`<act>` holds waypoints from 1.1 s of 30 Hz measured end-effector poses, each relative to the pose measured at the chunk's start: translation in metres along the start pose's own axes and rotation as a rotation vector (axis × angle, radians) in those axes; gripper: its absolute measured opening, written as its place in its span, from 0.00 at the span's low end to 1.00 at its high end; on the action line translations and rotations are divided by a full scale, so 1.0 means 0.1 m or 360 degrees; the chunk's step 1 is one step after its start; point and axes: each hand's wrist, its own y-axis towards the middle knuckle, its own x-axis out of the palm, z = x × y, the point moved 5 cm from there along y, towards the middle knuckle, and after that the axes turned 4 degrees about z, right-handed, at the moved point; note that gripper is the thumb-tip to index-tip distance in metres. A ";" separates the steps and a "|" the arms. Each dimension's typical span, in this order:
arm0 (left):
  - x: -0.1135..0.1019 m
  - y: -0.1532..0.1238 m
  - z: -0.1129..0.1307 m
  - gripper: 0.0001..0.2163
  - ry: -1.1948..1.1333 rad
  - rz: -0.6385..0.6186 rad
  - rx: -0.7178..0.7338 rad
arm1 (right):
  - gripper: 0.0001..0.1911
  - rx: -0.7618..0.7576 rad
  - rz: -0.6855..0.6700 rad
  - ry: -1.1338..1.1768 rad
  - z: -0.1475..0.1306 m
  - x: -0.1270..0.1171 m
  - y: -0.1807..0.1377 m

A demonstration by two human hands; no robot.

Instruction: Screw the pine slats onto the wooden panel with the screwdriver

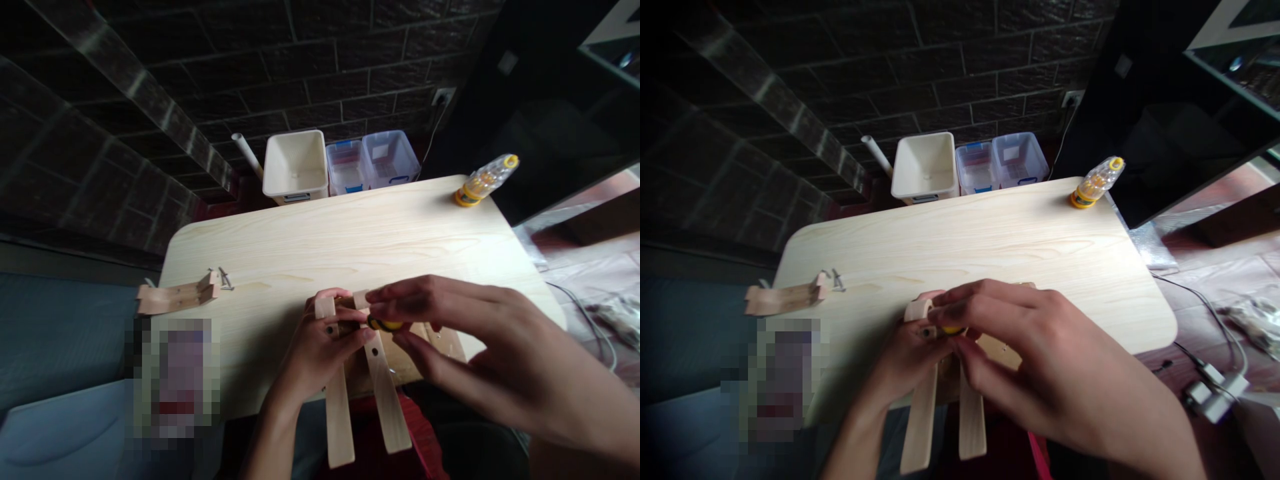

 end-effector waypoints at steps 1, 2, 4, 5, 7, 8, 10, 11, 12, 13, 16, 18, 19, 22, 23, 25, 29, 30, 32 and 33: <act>0.00 0.00 0.00 0.10 -0.0003 -0.0006 0.0004 | 0.20 -0.0001 -0.0009 -0.0001 0.00 0.00 0.00; 0.00 0.00 0.01 0.10 -0.0011 -0.0007 0.0013 | 0.20 0.0000 -0.0008 -0.0002 0.00 -0.01 0.00; 0.00 -0.01 0.01 0.10 -0.0016 0.0000 0.0036 | 0.17 0.0007 0.0025 0.0009 0.02 -0.02 0.00; 0.00 -0.01 0.00 0.10 -0.0010 0.0004 0.0044 | 0.16 0.0018 0.0046 0.0014 0.04 -0.02 0.00; 0.00 -0.01 0.00 0.10 0.0004 0.0007 0.0056 | 0.13 0.0031 0.0082 0.0018 0.07 -0.01 0.01; 0.00 -0.01 0.00 0.11 0.0008 0.0008 0.0058 | 0.13 0.0027 0.0089 0.0020 0.07 0.00 0.01; 0.00 -0.01 0.00 0.11 0.0008 0.0012 0.0049 | 0.14 0.0013 0.0069 0.0028 0.05 0.02 0.02; 0.00 -0.01 -0.01 0.11 0.0004 0.0021 0.0042 | 0.15 0.0008 0.0044 0.0032 0.03 0.03 0.02; 0.00 -0.01 -0.01 0.11 0.0002 0.0030 0.0036 | 0.16 0.0004 0.0017 0.0037 0.02 0.04 0.02; -0.01 -0.01 0.00 0.11 0.0002 0.0038 0.0032 | 0.17 0.0009 -0.0008 0.0038 0.01 0.05 0.02; -0.01 -0.01 0.00 0.10 0.0006 0.0038 0.0041 | 0.17 -0.0016 -0.0033 0.0034 0.00 0.04 0.02; 0.00 -0.01 0.00 0.10 0.0004 0.0024 0.0047 | 0.15 -0.0062 -0.0021 0.0021 0.00 0.03 0.03; 0.00 -0.01 0.01 0.10 0.0002 0.0016 0.0048 | 0.13 -0.0078 -0.0007 0.0011 0.01 0.03 0.03; 0.00 -0.01 0.01 0.10 -0.0007 0.0017 0.0035 | 0.11 -0.0084 0.0052 -0.0001 0.04 0.03 0.05; 0.00 -0.01 0.02 0.10 -0.0007 0.0023 0.0026 | 0.11 -0.0084 0.0065 0.0010 0.04 0.03 0.06; 0.00 -0.01 0.02 0.10 0.0005 0.0043 0.0001 | 0.12 -0.0081 0.0058 0.0029 0.02 0.04 0.06; 0.00 -0.02 0.02 0.10 0.0009 0.0051 -0.0017 | 0.16 -0.0055 -0.0010 0.0027 0.00 0.05 0.06; 0.00 -0.02 0.02 0.10 -0.0006 0.0051 -0.0009 | 0.16 -0.0056 -0.0007 0.0029 0.00 0.05 0.05; 0.00 -0.02 0.02 0.10 -0.0027 0.0048 0.0010 | 0.15 -0.0048 0.0015 0.0034 0.02 0.04 0.05; 0.00 -0.02 0.01 0.10 -0.0025 0.0045 0.0015 | 0.14 -0.0045 0.0029 0.0034 0.03 0.04 0.05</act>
